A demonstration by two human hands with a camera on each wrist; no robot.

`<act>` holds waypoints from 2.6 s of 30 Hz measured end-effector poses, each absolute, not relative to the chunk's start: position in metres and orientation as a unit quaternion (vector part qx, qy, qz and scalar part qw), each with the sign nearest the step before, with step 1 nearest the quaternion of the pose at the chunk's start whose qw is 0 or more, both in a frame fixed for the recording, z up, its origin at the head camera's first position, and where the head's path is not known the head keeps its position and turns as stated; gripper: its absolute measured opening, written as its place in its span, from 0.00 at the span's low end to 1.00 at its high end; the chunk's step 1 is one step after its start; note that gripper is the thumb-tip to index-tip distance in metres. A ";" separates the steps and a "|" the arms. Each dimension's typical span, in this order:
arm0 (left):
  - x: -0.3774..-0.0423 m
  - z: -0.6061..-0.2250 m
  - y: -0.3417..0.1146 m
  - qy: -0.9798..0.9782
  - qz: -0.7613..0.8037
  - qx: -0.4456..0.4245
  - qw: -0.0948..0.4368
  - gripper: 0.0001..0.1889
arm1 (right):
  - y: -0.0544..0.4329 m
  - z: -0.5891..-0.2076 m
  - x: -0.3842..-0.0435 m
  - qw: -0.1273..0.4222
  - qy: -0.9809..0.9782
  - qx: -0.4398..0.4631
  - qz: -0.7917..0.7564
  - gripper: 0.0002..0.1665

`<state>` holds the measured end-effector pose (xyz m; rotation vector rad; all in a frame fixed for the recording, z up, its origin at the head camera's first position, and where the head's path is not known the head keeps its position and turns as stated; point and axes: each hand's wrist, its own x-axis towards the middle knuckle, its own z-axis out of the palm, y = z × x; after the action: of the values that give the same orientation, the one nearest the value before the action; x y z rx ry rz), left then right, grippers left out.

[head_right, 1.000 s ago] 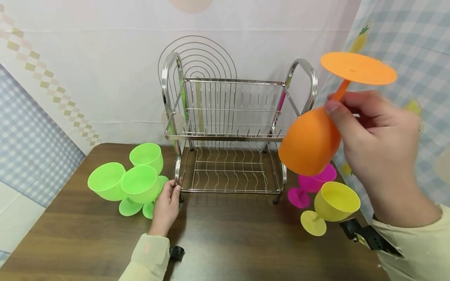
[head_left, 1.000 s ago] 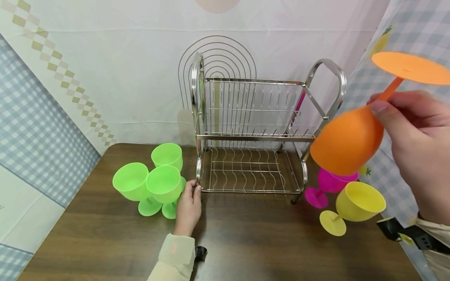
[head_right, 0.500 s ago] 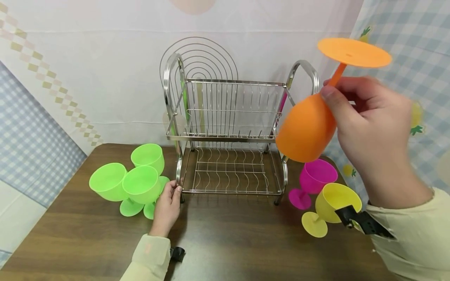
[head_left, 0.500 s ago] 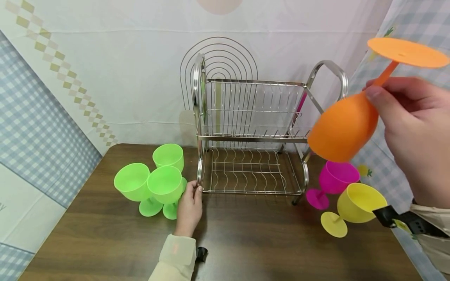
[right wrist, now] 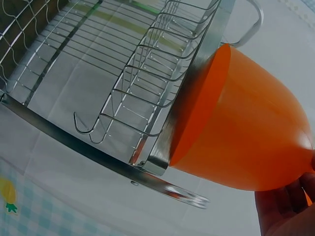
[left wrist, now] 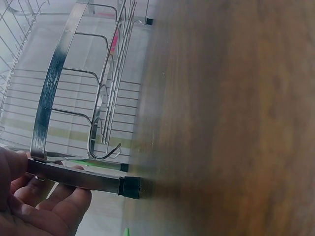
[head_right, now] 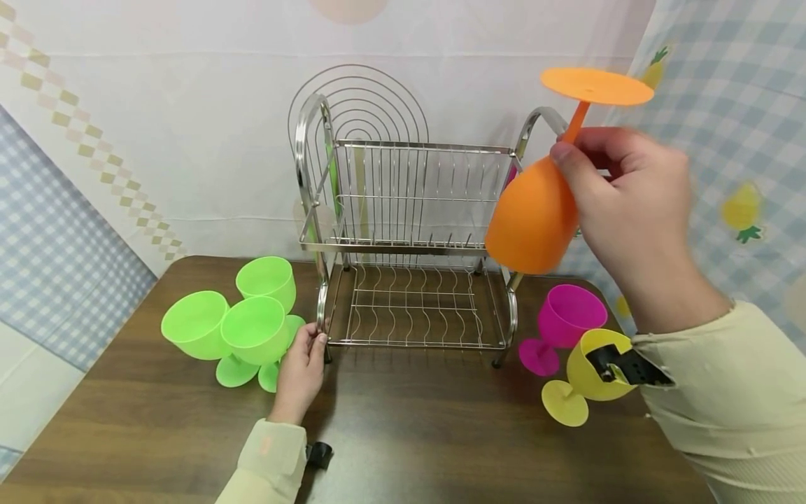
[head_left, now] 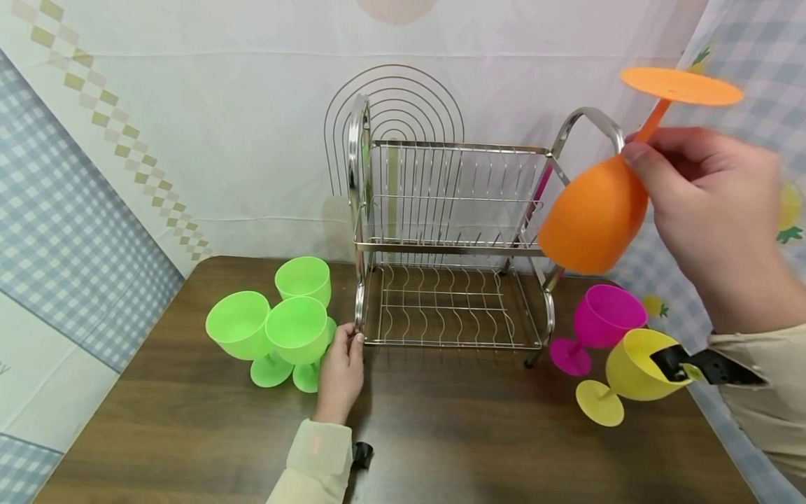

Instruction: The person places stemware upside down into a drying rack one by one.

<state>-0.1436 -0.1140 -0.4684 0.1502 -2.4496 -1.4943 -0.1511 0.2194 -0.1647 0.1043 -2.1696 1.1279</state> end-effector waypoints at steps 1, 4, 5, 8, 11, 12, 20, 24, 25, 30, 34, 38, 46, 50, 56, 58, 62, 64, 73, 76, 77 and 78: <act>-0.144 -0.468 -0.114 -0.845 -0.515 0.052 0.134 0.12 | 0.219 -0.165 -0.152 0.340 -0.835 0.037 0.432 0.18; -0.143 -0.468 -0.114 -0.846 -0.514 0.050 0.135 0.12 | 0.220 -0.165 -0.156 0.332 -0.834 0.028 0.440 0.19; -0.144 -0.468 -0.114 -0.846 -0.514 0.050 0.135 0.12 | 0.220 -0.165 -0.158 0.330 -0.833 0.025 0.443 0.19; -0.144 -0.468 -0.114 -0.845 -0.515 0.051 0.134 0.12 | 0.220 -0.166 -0.162 0.327 -0.833 0.019 0.445 0.20; -0.144 -0.469 -0.114 -0.845 -0.516 0.052 0.133 0.12 | 0.219 -0.167 -0.167 0.329 -0.835 0.015 0.441 0.20; -0.144 -0.469 -0.114 -0.845 -0.516 0.053 0.132 0.12 | 0.219 -0.167 -0.168 0.330 -0.836 0.013 0.438 0.20; -0.144 -0.470 -0.114 -0.841 -0.522 0.051 0.132 0.12 | 0.214 -0.166 -0.177 0.322 -0.832 0.006 0.451 0.21; -0.145 -0.470 -0.114 -0.841 -0.523 0.052 0.129 0.12 | 0.212 -0.165 -0.179 0.313 -0.829 0.002 0.464 0.21; -0.145 -0.470 -0.114 -0.841 -0.523 0.051 0.129 0.12 | 0.211 -0.165 -0.179 0.310 -0.827 0.001 0.469 0.21; -0.144 -0.471 -0.115 -0.841 -0.524 0.051 0.126 0.12 | 0.210 -0.164 -0.181 0.303 -0.822 -0.001 0.482 0.21; -0.143 -0.471 -0.115 -0.843 -0.521 0.052 0.124 0.13 | 0.208 -0.164 -0.183 0.301 -0.823 -0.002 0.482 0.21; -0.143 -0.471 -0.115 -0.842 -0.521 0.050 0.126 0.12 | 0.207 -0.163 -0.186 0.299 -0.825 -0.002 0.480 0.21; -0.143 -0.471 -0.115 -0.842 -0.520 0.046 0.135 0.12 | 0.207 -0.167 -0.192 0.284 -0.837 -0.015 0.467 0.23; -0.144 -0.471 -0.115 -0.842 -0.520 0.049 0.135 0.12 | 0.207 -0.167 -0.195 0.279 -0.842 -0.017 0.460 0.24; -0.144 -0.470 -0.115 -0.842 -0.522 0.049 0.129 0.12 | 0.205 -0.167 -0.199 0.277 -0.845 -0.018 0.458 0.23; -0.144 -0.469 -0.115 -0.840 -0.526 0.048 0.126 0.12 | 0.204 -0.167 -0.200 0.279 -0.845 -0.017 0.456 0.23; -0.143 -0.468 -0.116 -0.838 -0.529 0.048 0.124 0.12 | 0.202 -0.166 -0.205 0.285 -0.841 -0.012 0.460 0.22; -0.143 -0.468 -0.116 -0.839 -0.529 0.049 0.123 0.12 | 0.201 -0.166 -0.207 0.288 -0.840 -0.013 0.460 0.22; -0.142 -0.469 -0.116 -0.841 -0.524 0.049 0.124 0.13 | 0.205 -0.165 -0.214 0.284 -0.843 -0.036 0.455 0.23; -0.143 -0.469 -0.116 -0.842 -0.522 0.051 0.126 0.12 | 0.205 -0.166 -0.217 0.283 -0.847 -0.037 0.449 0.23; -0.143 -0.469 -0.116 -0.842 -0.522 0.051 0.125 0.12 | 0.205 -0.167 -0.219 0.283 -0.849 -0.037 0.445 0.23; -0.143 -0.469 -0.116 -0.842 -0.523 0.051 0.125 0.12 | 0.205 -0.167 -0.220 0.282 -0.851 -0.037 0.441 0.23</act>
<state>-0.1427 -0.1158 -0.4691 0.1487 -2.4529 -1.5229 -0.2199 0.2053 -0.1673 -0.0996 -2.2809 1.1805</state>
